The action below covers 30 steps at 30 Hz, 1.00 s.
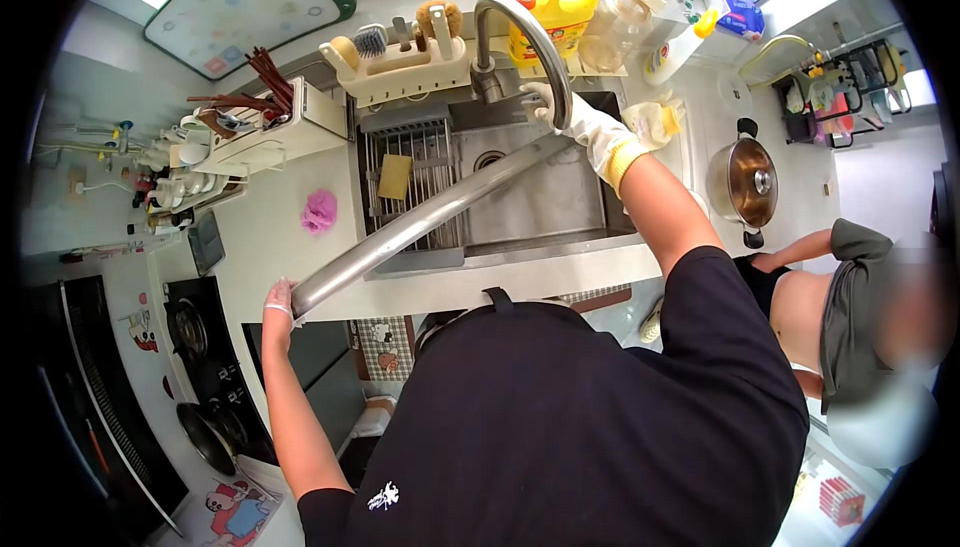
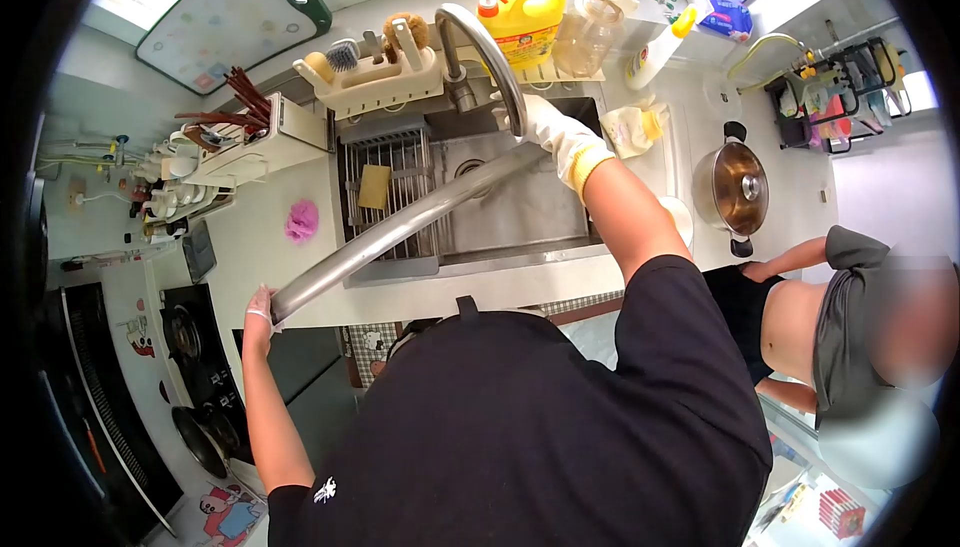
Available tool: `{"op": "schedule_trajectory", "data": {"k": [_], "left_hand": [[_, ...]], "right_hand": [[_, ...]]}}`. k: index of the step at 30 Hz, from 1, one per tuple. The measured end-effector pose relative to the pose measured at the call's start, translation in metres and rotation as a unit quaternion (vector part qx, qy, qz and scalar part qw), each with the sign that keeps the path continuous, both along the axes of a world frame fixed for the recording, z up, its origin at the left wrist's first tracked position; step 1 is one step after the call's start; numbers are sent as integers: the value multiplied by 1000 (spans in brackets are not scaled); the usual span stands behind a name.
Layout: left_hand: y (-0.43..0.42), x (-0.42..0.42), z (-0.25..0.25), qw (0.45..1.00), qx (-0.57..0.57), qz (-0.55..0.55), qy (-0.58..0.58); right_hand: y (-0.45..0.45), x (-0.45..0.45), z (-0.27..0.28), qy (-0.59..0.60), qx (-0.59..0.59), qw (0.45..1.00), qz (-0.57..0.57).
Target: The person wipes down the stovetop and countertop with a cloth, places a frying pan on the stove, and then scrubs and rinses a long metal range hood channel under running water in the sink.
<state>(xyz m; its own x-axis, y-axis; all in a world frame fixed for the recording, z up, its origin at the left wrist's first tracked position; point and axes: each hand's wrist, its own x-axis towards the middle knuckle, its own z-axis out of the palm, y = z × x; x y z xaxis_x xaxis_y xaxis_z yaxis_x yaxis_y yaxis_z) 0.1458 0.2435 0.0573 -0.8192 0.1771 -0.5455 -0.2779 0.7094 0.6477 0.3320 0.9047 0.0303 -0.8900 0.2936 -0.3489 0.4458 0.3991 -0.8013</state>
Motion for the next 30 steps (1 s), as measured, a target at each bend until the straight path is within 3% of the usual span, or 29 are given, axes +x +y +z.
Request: {"op": "schedule_trajectory", "data": {"k": [1,4,6,7,9,12,15,17,22,27,30], "left_hand": [[0,1,-1,1000,-9,-3,-15],[-1,20,4,999,20,9,-29],[-1,31,1,999,16,25,-40],[-2,35,-1,998,12,39,-49],[-14,35,-11,999,-7,25,-38],[-14,46,3,994,-1,4,-108],[-50,61,-23,993,36,-2,-112],[-38,83,1,987,22,5,-159],[-46,117,13,963,16,-113,-245],[-51,126,8,971,12,-63,-230],[-51,124,3,955,21,-69,-288]], "right_hand": [[0,11,-9,34,-82,996,-6],[-1,45,-34,65,9,997,-42],[9,77,-79,84,-30,976,-200],[5,91,-86,82,-30,976,-200],[-17,122,-94,23,-162,937,-308],[-54,149,-95,-42,-204,930,-304],[-82,158,-97,-44,-256,906,-335],[-95,159,-97,-50,-249,911,-324],[-110,167,-101,-100,-222,918,-313],[-107,174,-127,-97,-270,908,-305],[-105,170,-120,-99,-259,908,-314]]}}
